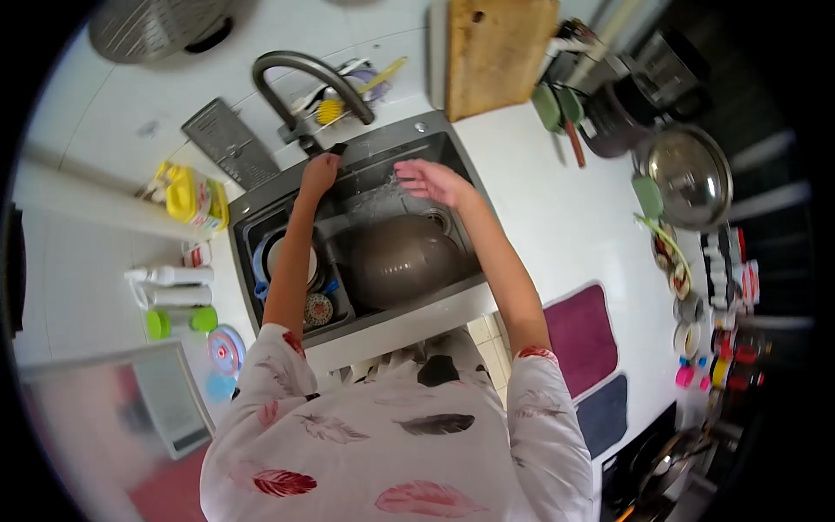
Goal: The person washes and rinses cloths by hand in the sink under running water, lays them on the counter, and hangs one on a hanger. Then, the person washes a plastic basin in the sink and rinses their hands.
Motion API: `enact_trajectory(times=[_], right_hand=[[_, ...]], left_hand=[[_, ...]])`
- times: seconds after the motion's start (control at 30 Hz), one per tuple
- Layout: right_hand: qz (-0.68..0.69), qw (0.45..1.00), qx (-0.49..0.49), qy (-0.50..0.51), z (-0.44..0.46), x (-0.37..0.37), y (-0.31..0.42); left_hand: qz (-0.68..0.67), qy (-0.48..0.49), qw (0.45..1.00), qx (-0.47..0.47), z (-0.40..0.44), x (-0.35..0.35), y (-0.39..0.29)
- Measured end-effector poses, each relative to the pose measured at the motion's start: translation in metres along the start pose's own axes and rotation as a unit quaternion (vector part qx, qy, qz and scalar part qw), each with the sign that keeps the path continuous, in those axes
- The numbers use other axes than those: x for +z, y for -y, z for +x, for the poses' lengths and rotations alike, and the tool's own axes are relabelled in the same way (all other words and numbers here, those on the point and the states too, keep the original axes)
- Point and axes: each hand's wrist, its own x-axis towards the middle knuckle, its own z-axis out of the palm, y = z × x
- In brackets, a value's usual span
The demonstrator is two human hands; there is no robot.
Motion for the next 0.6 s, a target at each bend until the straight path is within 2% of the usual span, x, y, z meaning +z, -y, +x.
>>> enact_trajectory(times=[0.03,0.07,0.1,0.17,0.2,0.23,0.27,0.3,0.37,0.4,0.43,0.5,0.53,0.57,0.6], right_hand=[[-0.168,0.982,0.003,-0.089,-0.013,0.001,-0.002],[-0.303,0.948,-0.016,-0.092,-0.024,-0.005,-0.007],[-0.380,0.915,-0.085,-0.105,-0.019,-0.023,-0.031],[-0.541,0.820,-0.107,-0.154,-0.048,-0.025,-0.049],[-0.535,0.822,-0.101,-0.167,-0.068,-0.024,-0.052],[-0.573,0.807,-0.086,-0.115,-0.087,-0.025,-0.053],[-0.609,0.787,-0.074,-0.062,-0.106,-0.022,-0.051],[-0.604,0.790,-0.075,-0.074,-0.126,-0.018,-0.049],[-0.587,0.805,0.036,-0.081,-0.171,-0.010,-0.049],[-0.611,0.784,0.009,-0.109,-0.192,-0.009,-0.055],[-0.605,0.786,0.010,-0.126,-0.213,-0.007,-0.061],[-0.668,0.721,0.002,-0.185,-0.257,-0.003,-0.075],[-0.670,0.715,0.039,-0.197,-0.277,-0.001,-0.081],[-0.667,0.708,-0.008,-0.233,-0.300,0.000,-0.096],[-0.640,0.728,0.010,-0.247,-0.325,0.007,-0.104]], left_hand=[[0.117,-0.032,0.991,0.060,-0.013,0.008,-0.013],[0.228,-0.066,0.964,0.120,-0.028,0.014,-0.029],[0.223,-0.050,0.964,0.135,-0.042,0.018,-0.048],[0.278,0.179,0.922,0.203,-0.071,0.028,-0.084],[0.211,0.295,0.900,0.242,-0.080,0.039,-0.092],[0.144,0.403,0.861,0.276,-0.087,0.048,-0.102],[0.146,0.441,0.838,0.285,-0.098,0.058,-0.110],[0.151,0.479,0.813,0.294,-0.112,0.065,-0.125],[0.200,0.490,0.793,0.300,-0.143,0.070,-0.170],[0.244,0.494,0.779,0.299,-0.159,0.071,-0.193],[0.247,0.499,0.769,0.314,-0.174,0.079,-0.208],[0.285,0.440,0.758,0.388,-0.203,0.095,-0.233],[0.275,0.442,0.748,0.412,-0.219,0.104,-0.244],[0.284,0.460,0.732,0.413,-0.234,0.118,-0.254],[0.281,0.482,0.710,0.431,-0.252,0.128,-0.266]])
